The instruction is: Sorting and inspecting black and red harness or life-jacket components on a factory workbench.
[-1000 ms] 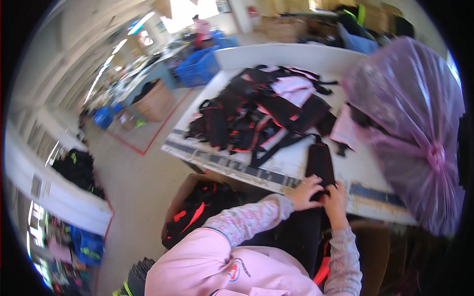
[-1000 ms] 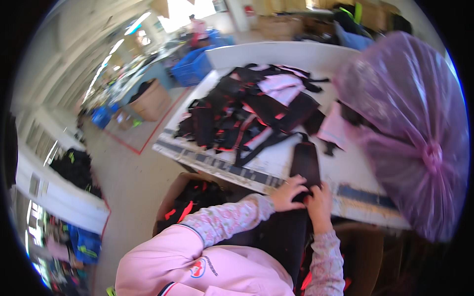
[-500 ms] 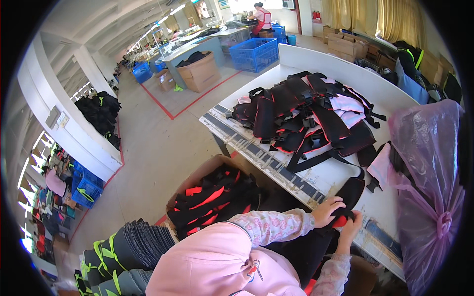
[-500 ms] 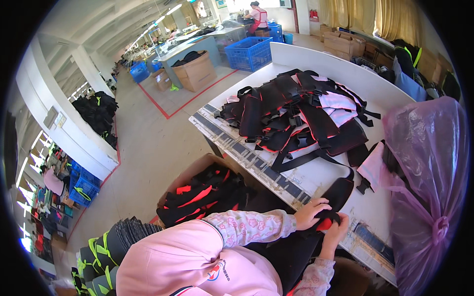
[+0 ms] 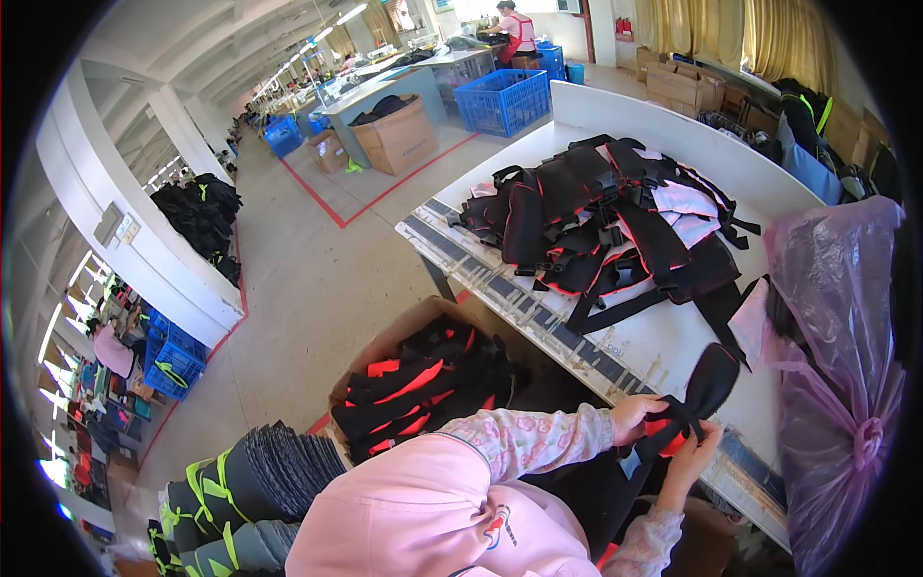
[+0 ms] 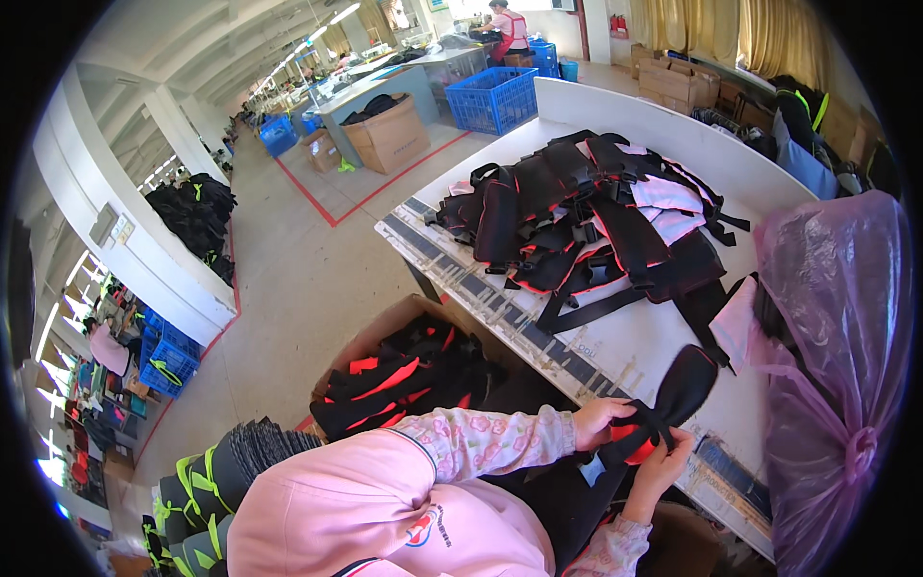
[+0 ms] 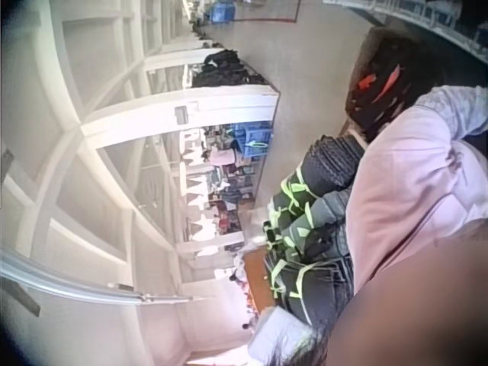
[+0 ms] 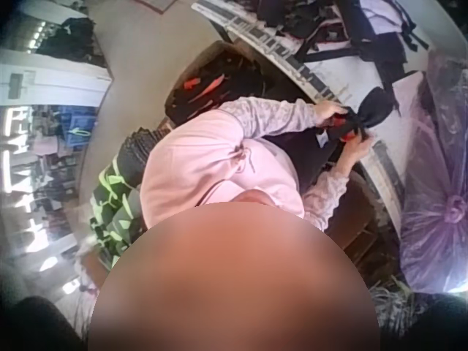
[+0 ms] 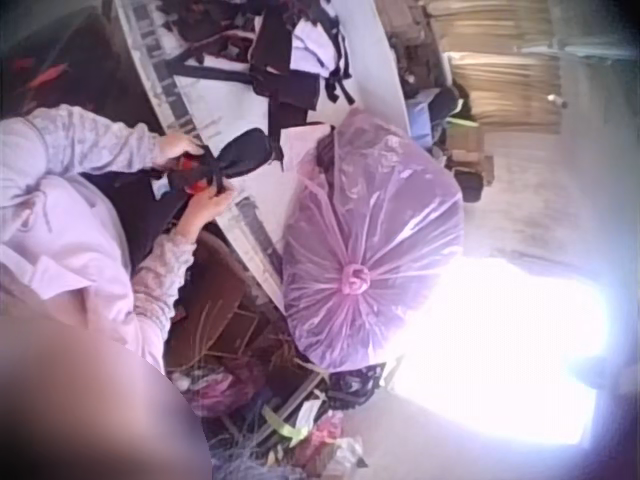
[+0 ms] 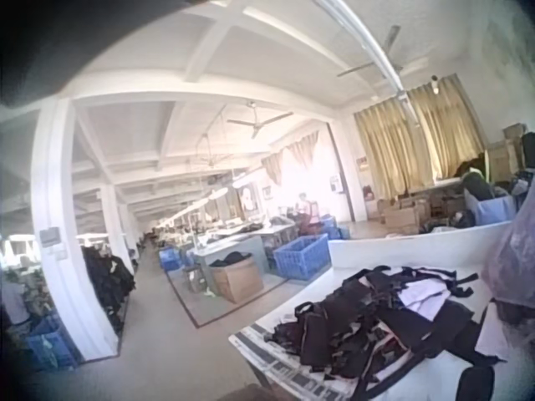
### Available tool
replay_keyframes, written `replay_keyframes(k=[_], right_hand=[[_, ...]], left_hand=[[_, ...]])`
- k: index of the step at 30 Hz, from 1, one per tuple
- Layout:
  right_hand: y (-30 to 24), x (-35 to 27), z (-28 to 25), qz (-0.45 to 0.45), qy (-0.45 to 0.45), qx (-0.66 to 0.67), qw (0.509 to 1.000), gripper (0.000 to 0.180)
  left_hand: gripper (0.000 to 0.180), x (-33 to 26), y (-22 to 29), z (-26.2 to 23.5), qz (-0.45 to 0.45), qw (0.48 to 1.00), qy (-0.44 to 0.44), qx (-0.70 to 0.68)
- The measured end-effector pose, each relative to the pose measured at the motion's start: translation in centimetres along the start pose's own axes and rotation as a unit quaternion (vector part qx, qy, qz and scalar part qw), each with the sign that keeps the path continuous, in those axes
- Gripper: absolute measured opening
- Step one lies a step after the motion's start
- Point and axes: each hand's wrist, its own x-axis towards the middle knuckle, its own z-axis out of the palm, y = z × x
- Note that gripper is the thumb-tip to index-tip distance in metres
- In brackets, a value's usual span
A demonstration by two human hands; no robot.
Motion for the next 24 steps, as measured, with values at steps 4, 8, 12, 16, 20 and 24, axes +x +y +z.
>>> replay_keyframes(k=[4,8,12,16,20,24], right_hand=[[0.7,0.6,-0.8,0.047,0.049,0.125,0.99,0.009],[0.7,0.4,-1.8,0.106,0.038,0.191,0.975,0.01],[-4.1,0.1,-1.6,0.183,-0.038,0.476,0.859,0.004],[-3.7,0.1,-1.0,0.203,-0.088,0.588,0.778,0.026],[-4.7,2.1,-1.5,0.143,-0.018,0.571,0.808,0.005],[-3.4,1.6,-2.0,0.121,0.005,0.471,0.874,0.006]], left_hand=[[0.02,-1.4,0.1,2.1,-0.091,0.99,-0.103,-0.027],[0.02,-1.7,0.5,3.2,-0.078,0.992,-0.097,0.011],[0.019,0.5,0.9,1.9,0.069,0.971,0.003,0.228],[0.02,-1.5,3.6,4.3,-0.047,0.991,-0.055,0.113],[0.021,-2.0,3.0,3.3,-0.031,0.987,-0.018,0.155],[0.021,-2.9,1.6,2.4,-0.061,0.977,-0.01,0.203]])
